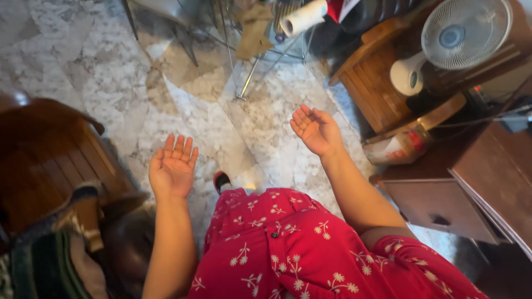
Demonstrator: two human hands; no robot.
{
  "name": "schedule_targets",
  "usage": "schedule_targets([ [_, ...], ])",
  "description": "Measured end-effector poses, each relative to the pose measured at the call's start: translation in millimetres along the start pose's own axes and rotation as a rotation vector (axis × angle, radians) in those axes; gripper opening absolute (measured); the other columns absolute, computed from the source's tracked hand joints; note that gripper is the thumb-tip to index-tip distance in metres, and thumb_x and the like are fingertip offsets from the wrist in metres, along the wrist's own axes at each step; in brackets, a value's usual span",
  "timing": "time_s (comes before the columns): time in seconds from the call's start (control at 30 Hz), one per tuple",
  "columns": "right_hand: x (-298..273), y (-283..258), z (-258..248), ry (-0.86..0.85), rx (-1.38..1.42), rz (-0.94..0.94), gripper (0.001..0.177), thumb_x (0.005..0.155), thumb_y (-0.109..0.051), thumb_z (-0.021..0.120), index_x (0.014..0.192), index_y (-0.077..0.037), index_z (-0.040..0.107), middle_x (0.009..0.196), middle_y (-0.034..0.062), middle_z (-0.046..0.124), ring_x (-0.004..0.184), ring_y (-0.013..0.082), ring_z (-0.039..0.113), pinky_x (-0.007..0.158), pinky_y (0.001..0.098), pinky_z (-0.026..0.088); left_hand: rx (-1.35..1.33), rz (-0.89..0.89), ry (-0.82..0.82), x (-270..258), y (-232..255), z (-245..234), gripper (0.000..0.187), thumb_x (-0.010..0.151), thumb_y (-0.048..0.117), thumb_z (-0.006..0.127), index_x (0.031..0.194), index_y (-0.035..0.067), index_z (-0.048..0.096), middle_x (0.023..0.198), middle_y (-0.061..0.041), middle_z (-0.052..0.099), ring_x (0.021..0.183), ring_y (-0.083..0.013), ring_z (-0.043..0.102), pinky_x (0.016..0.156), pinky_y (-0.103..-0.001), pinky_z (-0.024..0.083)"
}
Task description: The recorder is organizing various items including folders in a cabinet, books, and a mat in a home office/living room area.
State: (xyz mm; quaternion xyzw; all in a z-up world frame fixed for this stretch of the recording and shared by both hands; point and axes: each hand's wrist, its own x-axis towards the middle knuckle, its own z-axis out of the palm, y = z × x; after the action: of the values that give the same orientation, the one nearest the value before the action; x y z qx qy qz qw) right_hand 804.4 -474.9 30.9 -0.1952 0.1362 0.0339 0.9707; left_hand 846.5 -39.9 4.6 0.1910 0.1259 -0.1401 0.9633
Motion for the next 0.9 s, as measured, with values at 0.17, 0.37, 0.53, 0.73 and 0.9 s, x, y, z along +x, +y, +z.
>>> schedule_targets([
  [0.17,64,-15,27,0.073,0.057,-0.057,0.026,0.097,-0.016,0.06,0.114,0.003,0.067,0.114,0.0186,0.073,0.114,0.0338,0.068,0.11,0.0522,0.048,0.049,-0.038,-0.007,104,50,44,0.043,0.099,0.036,0.053,0.134,0.011,0.059,0.133,-0.01,0.064,0.134,-0.0311,0.057,0.117,-0.052,0.04],
  [0.37,123,-47,37,0.105,0.124,-0.15,0.026,0.097,-0.016,0.06,0.115,0.003,0.066,0.116,0.018,0.073,0.115,0.0339,0.068,0.111,0.051,0.047,0.122,-0.117,-0.037,213,55,111,0.041,0.099,0.036,0.052,0.131,0.01,0.06,0.131,-0.009,0.066,0.133,-0.0301,0.059,0.117,-0.05,0.041],
  [0.53,180,-93,25,0.143,0.138,-0.17,0.028,0.097,-0.016,0.06,0.116,0.004,0.066,0.115,0.0182,0.072,0.114,0.0335,0.068,0.112,0.0514,0.048,0.138,-0.191,-0.038,285,23,145,0.039,0.099,0.034,0.051,0.129,0.011,0.061,0.129,-0.009,0.067,0.131,-0.0305,0.059,0.115,-0.05,0.041],
  [0.73,262,-174,11,0.153,0.138,-0.185,0.026,0.096,-0.016,0.059,0.113,0.002,0.067,0.113,0.0162,0.073,0.113,0.0322,0.069,0.111,0.0509,0.048,0.139,-0.235,-0.024,368,-18,179,0.04,0.101,0.035,0.05,0.128,0.009,0.061,0.13,-0.011,0.065,0.131,-0.0327,0.058,0.116,-0.053,0.041],
  [0.9,335,-236,13,0.182,0.16,-0.149,0.025,0.097,-0.016,0.061,0.112,0.003,0.068,0.112,0.0168,0.074,0.112,0.0328,0.07,0.11,0.0512,0.049,0.106,-0.188,0.015,419,-40,214,0.041,0.101,0.034,0.05,0.132,0.008,0.059,0.133,-0.011,0.065,0.134,-0.0328,0.057,0.118,-0.053,0.04],
])
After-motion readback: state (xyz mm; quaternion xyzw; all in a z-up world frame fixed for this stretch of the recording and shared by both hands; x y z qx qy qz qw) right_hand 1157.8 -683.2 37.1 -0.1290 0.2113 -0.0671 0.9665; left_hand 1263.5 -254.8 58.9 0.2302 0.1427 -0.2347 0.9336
